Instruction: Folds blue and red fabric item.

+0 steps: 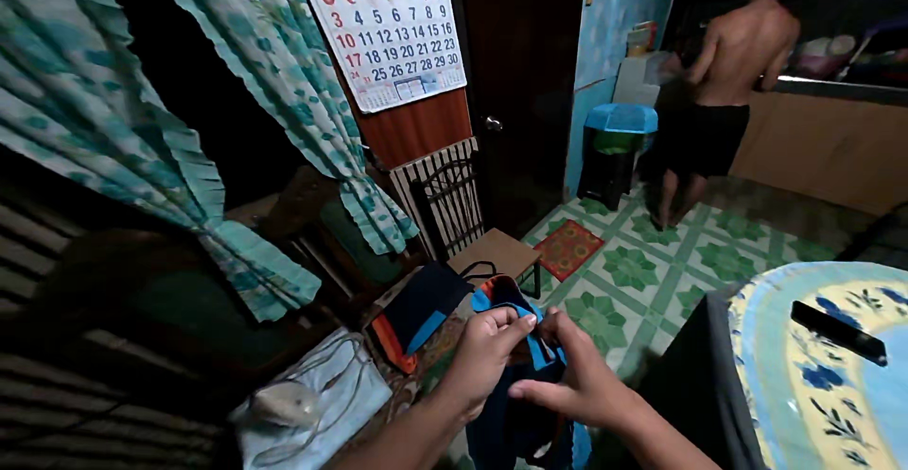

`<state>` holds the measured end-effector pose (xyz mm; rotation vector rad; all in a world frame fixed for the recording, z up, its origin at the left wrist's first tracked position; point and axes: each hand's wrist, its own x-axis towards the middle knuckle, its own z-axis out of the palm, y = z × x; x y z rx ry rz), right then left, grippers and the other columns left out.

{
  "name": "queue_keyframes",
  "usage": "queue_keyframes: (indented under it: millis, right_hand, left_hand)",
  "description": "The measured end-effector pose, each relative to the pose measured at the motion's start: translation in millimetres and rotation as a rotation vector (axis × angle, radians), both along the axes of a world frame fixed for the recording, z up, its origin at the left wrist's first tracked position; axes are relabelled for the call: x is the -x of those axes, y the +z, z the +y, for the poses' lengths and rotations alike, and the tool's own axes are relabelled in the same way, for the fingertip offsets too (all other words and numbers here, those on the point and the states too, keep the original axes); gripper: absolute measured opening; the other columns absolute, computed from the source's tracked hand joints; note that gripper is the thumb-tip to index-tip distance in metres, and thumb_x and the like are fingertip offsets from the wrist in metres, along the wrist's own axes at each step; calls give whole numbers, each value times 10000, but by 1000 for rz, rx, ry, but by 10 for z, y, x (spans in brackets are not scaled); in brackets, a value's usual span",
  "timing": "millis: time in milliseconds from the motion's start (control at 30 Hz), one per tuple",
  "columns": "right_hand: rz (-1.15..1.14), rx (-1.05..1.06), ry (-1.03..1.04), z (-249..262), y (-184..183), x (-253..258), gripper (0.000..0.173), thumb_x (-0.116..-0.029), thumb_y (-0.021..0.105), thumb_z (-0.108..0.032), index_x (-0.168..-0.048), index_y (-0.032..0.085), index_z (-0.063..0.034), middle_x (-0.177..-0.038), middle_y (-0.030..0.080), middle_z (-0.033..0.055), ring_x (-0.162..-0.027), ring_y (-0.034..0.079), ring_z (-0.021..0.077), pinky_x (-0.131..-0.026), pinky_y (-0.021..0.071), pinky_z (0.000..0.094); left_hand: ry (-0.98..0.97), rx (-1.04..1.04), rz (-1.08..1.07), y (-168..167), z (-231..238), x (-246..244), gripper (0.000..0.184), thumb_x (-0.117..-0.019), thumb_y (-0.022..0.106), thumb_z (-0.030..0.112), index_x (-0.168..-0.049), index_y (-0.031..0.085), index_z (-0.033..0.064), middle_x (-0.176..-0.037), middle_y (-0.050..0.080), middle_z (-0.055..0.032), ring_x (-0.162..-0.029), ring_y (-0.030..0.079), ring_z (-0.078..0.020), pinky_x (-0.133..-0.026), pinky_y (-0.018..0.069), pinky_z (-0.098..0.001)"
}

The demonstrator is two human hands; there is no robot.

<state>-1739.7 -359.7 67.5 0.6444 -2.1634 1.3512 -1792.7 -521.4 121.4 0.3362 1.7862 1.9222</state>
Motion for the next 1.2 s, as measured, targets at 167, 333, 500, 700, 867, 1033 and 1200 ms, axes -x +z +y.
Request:
queue_keyframes:
  millis: [167, 333, 500, 700, 867, 1033, 1200]
  right_hand:
    - [-122, -14, 52, 225, 6, 110, 99, -840, 642, -16, -926, 617, 26, -777, 600, 66, -681, 562, 72, -615, 483, 221]
    - [-83, 88, 221, 286, 204, 110, 163, -922, 704, -123, -863, 589, -24, -748, 573, -24, -689, 518, -40, -633, 440, 129]
    - [106, 247, -320, 319, 39, 26, 134, -936, 679, -135, -977, 584, -50, -867, 655, -39, -799, 640, -3, -748, 569, 212]
    - [-661, 795, -590, 30, -1060, -553, 356, -1011, 592, -196, -1224, 488, 69, -950, 602, 85, -774, 619, 130, -671, 554, 320]
    - [-1439, 1343, -30, -95, -1514, -837, 861, -991, 187, -759, -1388, 524, -73, -1241, 673, 145, -1145, 652, 314, -932, 538, 545]
    - [-1014, 1189, 86, 163, -1234, -727, 272, -1013, 520, -234, -1235, 624, -118, -1085, 731, 32, -1009, 701, 159, -854, 597, 383]
    - [-741, 945, -98, 319, -910, -620, 103, -963, 606, -133, -913, 693, -152, -897, 696, -65, -785, 646, 35, -715, 560, 249]
  left_hand:
    - [14, 150, 816, -265, -109, 256, 294, -969, 686, 282, -1157, 726, 60, -1190, 701, -29, -1121, 642, -78, -976, 539, -289]
    - [-343, 299, 1442, -200, -52, 496, 549, -906, 743, 402, -1330, 585, 91, -1243, 685, -89, -1243, 609, -255, -1164, 311, -594]
    - [-220, 428, 1337, -22, 39, 500, 170, -955, 635, 123, -1013, 703, -22, -894, 726, -157, -827, 725, -272, -771, 597, -423]
    - [163, 508, 1161, 304, -55, 559, 183, -962, 628, 150, -1033, 765, 53, -961, 759, -89, -911, 721, -140, -851, 576, -325]
    - [227, 560, 1262, 318, -220, 743, 172, -956, 628, 188, -1015, 763, 100, -930, 760, -32, -869, 714, -77, -798, 584, -283]
    - [231, 594, 1249, 292, -360, 818, 178, -953, 621, 162, -1027, 759, 78, -946, 761, -55, -876, 714, -89, -804, 576, -290]
    - [287, 644, 1277, 238, -533, 885, 182, -950, 628, 146, -1036, 762, 59, -945, 762, -100, -866, 730, -178, -789, 583, -386]
